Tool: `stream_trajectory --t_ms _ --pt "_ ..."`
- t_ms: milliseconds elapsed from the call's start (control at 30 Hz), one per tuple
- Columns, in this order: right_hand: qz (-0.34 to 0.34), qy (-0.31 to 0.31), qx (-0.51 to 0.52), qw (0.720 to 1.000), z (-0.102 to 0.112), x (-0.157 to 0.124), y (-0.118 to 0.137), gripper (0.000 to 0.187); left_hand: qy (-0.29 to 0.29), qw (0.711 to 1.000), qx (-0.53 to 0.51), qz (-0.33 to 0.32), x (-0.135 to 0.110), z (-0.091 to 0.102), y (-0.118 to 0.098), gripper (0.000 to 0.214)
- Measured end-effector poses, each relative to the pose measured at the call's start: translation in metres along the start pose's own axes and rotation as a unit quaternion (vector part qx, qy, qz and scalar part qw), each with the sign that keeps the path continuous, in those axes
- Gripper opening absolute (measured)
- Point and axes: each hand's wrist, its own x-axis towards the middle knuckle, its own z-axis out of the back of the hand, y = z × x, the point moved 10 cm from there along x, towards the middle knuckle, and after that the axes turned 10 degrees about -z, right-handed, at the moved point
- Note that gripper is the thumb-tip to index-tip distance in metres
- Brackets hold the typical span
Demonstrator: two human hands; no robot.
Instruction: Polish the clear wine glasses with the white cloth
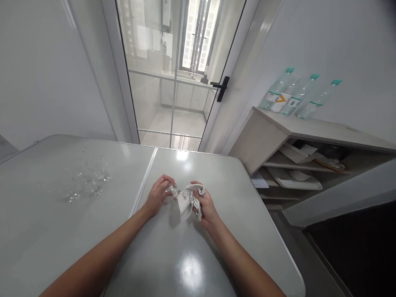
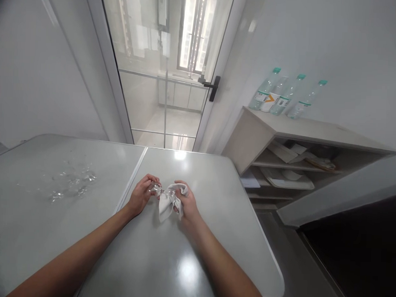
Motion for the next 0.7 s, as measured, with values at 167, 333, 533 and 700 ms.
stream_trajectory --t_ms 167,333,533,700 --pt "0.095 0.005 -0.185 0.978 -0.004 -0.01 0.02 0.018 0.005 1.0 -0.005 -0.004 0.002 0.004 -0.001 0.018" --pt "0.254 0.103 -0.506 0.818 -0.036 -0.032 0.028 0.034 0.007 0.997 -0.014 0.073 0.0 0.007 0.016 0.03" --pt "0.185 0.138 -0.434 0.871 -0.043 -0.028 0.015 0.021 -0.032 0.998 0.052 0.011 0.002 0.02 0.003 0.031" --pt "0.05 0.047 -0.17 0.983 -0.026 -0.008 -0.013 0.032 -0.095 0.993 0.031 -0.056 0.002 0.032 -0.012 0.024"
